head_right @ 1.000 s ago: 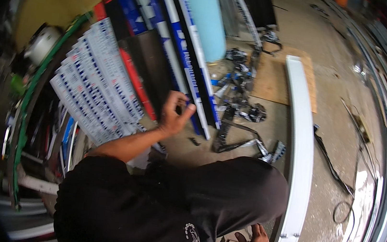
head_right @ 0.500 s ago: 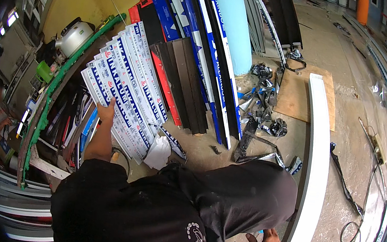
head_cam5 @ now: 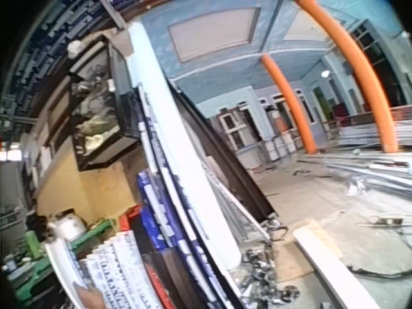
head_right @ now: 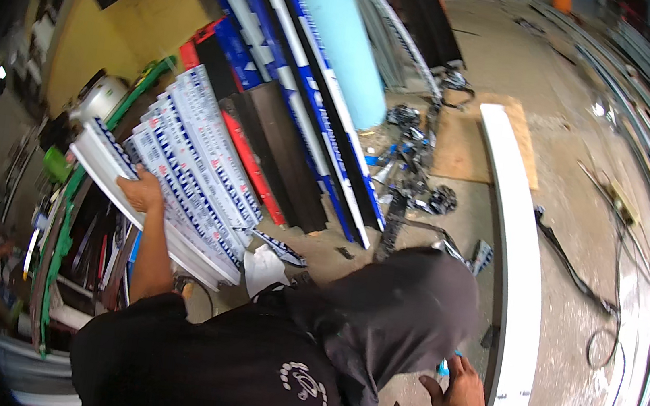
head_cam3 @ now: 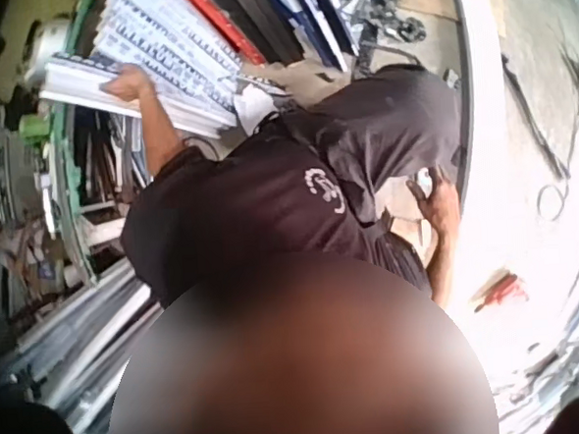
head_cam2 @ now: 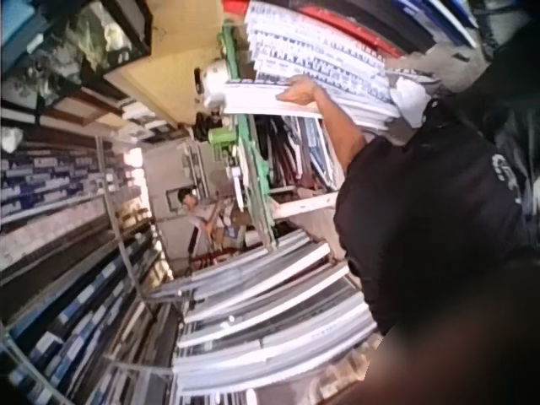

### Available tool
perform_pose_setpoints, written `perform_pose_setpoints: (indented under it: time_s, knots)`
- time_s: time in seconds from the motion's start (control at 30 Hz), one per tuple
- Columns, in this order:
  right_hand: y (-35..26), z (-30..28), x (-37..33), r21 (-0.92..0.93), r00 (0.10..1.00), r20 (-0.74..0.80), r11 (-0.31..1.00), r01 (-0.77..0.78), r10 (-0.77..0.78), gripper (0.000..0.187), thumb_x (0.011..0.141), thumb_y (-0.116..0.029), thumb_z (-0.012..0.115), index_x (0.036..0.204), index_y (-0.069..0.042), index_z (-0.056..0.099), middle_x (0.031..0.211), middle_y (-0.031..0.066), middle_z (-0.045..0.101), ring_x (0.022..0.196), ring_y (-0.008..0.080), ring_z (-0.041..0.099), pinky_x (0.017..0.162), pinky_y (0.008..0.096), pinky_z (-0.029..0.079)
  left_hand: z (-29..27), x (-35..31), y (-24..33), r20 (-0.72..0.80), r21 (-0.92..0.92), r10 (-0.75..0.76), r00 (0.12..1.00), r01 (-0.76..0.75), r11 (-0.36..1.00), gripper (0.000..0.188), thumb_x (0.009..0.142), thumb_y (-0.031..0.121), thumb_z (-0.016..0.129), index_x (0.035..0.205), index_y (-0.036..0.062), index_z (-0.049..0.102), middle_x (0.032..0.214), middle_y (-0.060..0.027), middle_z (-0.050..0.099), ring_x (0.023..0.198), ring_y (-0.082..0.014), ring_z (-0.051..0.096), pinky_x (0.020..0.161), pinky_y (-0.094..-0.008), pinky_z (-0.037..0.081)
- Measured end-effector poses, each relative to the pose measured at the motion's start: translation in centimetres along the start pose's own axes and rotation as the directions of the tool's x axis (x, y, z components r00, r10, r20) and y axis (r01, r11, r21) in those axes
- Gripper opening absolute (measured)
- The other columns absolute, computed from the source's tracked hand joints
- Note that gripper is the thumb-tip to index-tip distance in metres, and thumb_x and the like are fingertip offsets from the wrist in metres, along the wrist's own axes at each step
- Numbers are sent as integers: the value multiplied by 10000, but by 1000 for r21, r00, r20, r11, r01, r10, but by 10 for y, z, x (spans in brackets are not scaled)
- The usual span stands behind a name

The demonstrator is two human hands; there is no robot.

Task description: The person removes protective film from aluminum profiles, positions two pieces at a right angle, and uses a red power drill to fasten them together. They then use a yellow corner clamp to secure the joint while continuing to drill additional fasteners.

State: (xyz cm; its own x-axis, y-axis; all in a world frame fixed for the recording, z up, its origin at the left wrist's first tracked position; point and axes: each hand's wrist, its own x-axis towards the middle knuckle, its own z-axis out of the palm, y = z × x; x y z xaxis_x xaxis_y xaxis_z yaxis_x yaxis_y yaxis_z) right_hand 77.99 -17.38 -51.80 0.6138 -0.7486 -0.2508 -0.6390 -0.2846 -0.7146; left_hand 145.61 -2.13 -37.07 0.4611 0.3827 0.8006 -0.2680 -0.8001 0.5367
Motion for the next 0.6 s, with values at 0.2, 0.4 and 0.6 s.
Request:
perform_pose_setpoints:
  time_s: [0.2,0.4,0.6]
  knots:
    - [-1,-5,-6,-10,995,-64,997,74,-75,593,891,-340,777,1348,-21,576,1225,211,669,1143,425,639,958,496,523,-85,2,174,59,-785,485,873,-260,563,470,920,265,801,1194,-80,639,1099,-202,731,961,-283,702,891,-398,528]
    - [-8,-6,-21,182,840,-542,980,82,30,879,827,-322,863,1503,-10,393,1328,258,611,1251,402,606,1019,471,518,-209,-76,319,156,-899,832,533,426,-105,453,991,146,709,1351,-85,556,1299,-161,653,1128,-198,649,987,-319,500]
    - [-18,-14,-44,-30,518,-854,998,52,-53,1328,590,-405,1003,1583,22,232,1556,296,354,1444,447,393,1177,500,378,-274,-178,427,336,-472,781,526,812,-344,209,1012,212,683,992,7,719,912,-57,719,824,-162,684,687,-344,546]
